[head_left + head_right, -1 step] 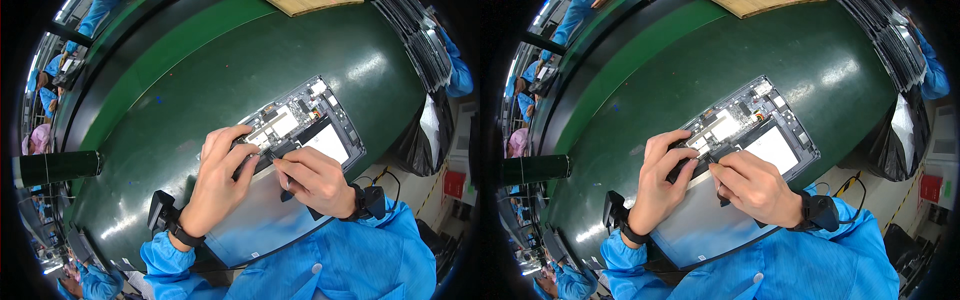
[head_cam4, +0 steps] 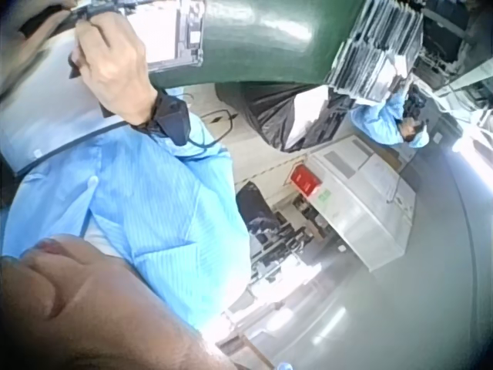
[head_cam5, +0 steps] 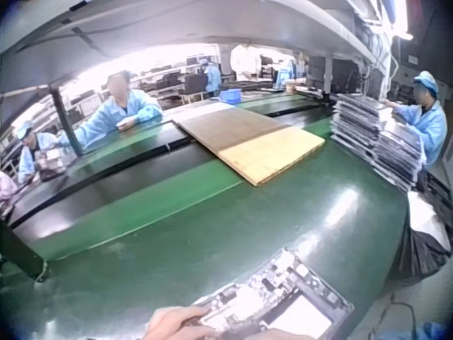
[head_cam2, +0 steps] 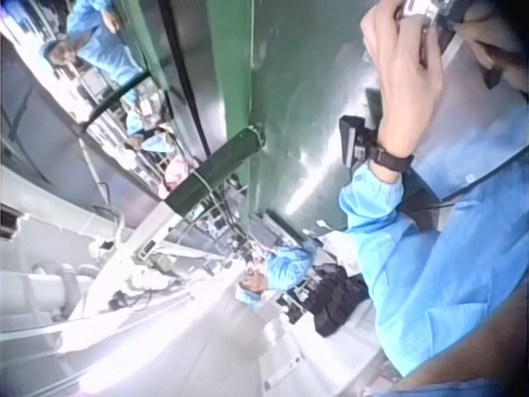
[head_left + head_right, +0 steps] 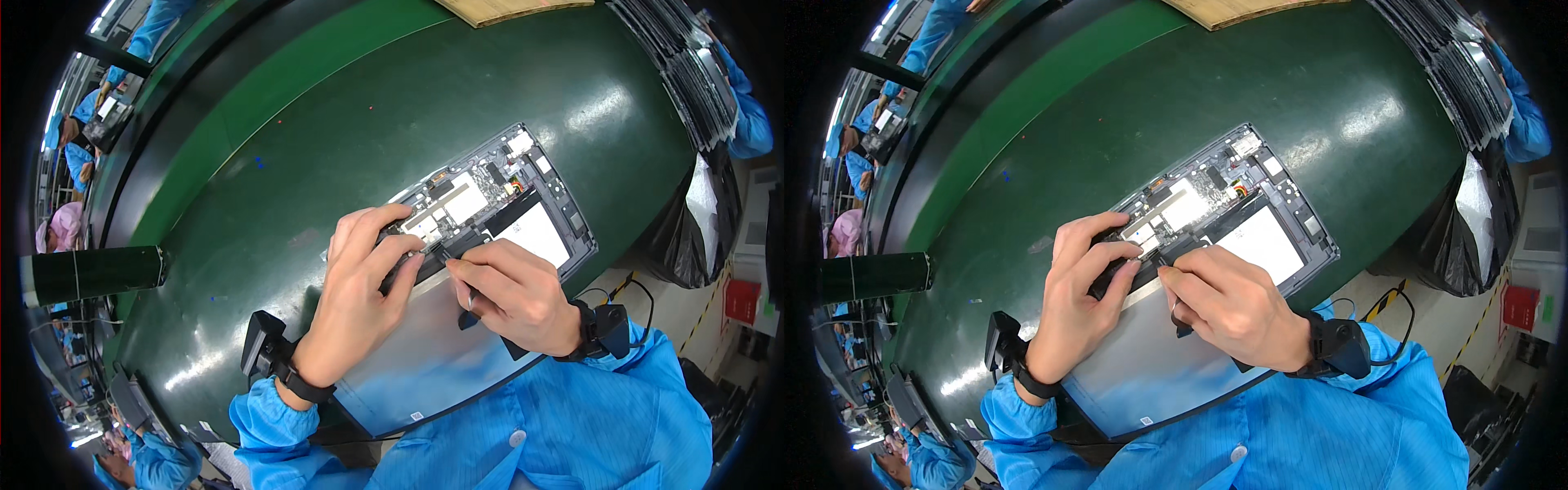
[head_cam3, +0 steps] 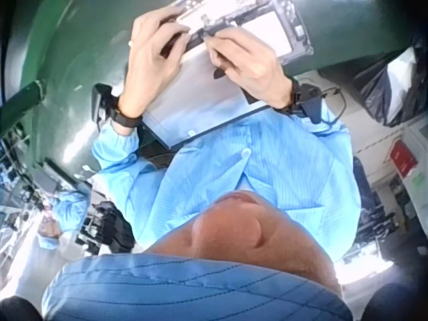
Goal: The person assembles tablet computers by hand, installing internal batteries and flex cables into the tablet chassis, then securing the back covers.
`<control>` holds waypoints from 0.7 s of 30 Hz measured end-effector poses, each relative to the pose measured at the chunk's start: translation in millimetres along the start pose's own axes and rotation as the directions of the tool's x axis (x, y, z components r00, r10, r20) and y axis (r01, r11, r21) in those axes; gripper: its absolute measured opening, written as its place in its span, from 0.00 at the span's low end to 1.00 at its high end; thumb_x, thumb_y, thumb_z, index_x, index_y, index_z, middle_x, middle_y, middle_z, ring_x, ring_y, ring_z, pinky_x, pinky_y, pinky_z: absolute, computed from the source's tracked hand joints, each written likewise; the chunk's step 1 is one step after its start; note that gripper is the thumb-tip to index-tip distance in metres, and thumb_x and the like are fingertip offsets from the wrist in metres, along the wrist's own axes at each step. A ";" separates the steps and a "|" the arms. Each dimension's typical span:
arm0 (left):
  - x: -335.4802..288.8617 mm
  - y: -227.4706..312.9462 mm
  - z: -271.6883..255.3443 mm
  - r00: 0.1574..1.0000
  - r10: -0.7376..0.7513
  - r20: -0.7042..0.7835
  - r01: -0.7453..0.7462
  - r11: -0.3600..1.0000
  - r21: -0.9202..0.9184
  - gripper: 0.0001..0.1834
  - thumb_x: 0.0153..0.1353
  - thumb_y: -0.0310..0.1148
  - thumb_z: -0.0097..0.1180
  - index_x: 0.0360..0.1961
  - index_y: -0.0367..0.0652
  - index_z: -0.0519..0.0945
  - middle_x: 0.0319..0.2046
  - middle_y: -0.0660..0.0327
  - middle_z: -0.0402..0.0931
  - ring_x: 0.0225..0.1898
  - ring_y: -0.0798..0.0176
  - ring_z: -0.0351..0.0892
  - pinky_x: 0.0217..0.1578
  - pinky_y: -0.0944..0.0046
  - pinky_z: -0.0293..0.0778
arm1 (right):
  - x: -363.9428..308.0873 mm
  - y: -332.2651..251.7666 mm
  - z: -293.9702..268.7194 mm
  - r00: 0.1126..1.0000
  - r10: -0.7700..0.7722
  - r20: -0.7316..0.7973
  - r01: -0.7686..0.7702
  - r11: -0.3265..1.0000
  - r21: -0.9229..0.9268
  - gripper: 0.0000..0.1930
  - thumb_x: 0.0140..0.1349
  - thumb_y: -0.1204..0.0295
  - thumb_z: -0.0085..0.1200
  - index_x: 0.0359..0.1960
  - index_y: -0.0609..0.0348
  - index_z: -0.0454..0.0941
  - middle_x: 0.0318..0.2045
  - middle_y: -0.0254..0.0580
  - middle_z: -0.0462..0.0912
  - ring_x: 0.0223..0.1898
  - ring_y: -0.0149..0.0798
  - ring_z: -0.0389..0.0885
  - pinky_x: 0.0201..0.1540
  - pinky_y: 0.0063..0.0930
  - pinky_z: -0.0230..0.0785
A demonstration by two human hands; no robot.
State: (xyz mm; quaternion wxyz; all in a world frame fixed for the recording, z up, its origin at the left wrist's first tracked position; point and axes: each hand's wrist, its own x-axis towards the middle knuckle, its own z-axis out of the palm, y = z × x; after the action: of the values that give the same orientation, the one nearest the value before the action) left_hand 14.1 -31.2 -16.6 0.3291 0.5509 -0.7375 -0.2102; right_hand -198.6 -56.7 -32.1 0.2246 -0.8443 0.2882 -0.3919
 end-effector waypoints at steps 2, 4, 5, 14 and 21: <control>-1.1 -0.2 0.9 1.000 -0.001 -0.003 0.001 1.000 -0.002 0.11 0.54 0.19 0.67 0.40 0.39 0.85 0.55 0.53 0.79 0.56 0.46 0.75 0.57 0.52 0.72 | 0.9 -0.5 0.6 1.000 0.014 -0.014 -0.014 1.000 -0.005 0.20 0.40 0.87 0.68 0.40 0.68 0.85 0.33 0.44 0.82 0.30 0.42 0.84 0.29 0.31 0.78; -2.2 0.2 2.3 1.000 0.002 -0.004 -0.002 1.000 0.004 0.11 0.54 0.19 0.67 0.40 0.38 0.85 0.55 0.53 0.79 0.57 0.46 0.75 0.57 0.52 0.71 | -0.2 -0.4 1.2 1.000 0.028 -0.002 -0.028 1.000 0.001 0.20 0.40 0.87 0.68 0.40 0.67 0.85 0.33 0.43 0.82 0.31 0.42 0.84 0.29 0.31 0.78; -3.0 0.6 2.9 1.000 0.003 -0.005 -0.003 1.000 0.011 0.11 0.54 0.20 0.67 0.39 0.38 0.85 0.55 0.53 0.79 0.57 0.45 0.75 0.58 0.52 0.71 | -0.5 -0.7 0.9 1.000 0.029 -0.004 -0.029 1.000 -0.001 0.20 0.40 0.87 0.68 0.40 0.67 0.85 0.33 0.43 0.82 0.31 0.42 0.84 0.29 0.31 0.78; -19.5 8.6 -2.4 0.983 0.081 0.163 -0.110 0.978 0.176 0.21 0.58 0.27 0.67 0.54 0.40 0.85 0.64 0.44 0.70 0.68 0.41 0.68 0.63 0.47 0.69 | -2.0 0.7 1.5 0.997 0.064 0.031 -0.061 0.994 -0.087 0.18 0.45 0.85 0.70 0.41 0.64 0.85 0.31 0.40 0.79 0.28 0.41 0.79 0.27 0.31 0.74; -18.3 11.1 -5.2 0.984 0.062 0.168 -0.085 0.987 0.135 0.21 0.59 0.28 0.66 0.55 0.40 0.85 0.66 0.44 0.68 0.67 0.36 0.68 0.64 0.42 0.68 | 1.8 2.1 0.9 0.999 0.038 0.019 -0.036 0.993 -0.115 0.17 0.42 0.82 0.67 0.39 0.65 0.84 0.30 0.39 0.75 0.29 0.41 0.77 0.31 0.34 0.71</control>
State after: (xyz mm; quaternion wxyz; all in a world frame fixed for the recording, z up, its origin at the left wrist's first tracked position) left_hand 13.6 -10.1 -10.1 0.2353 0.5262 -0.7950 -0.1892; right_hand -197.6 -59.3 -32.9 0.1860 -0.8545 0.3234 -0.3613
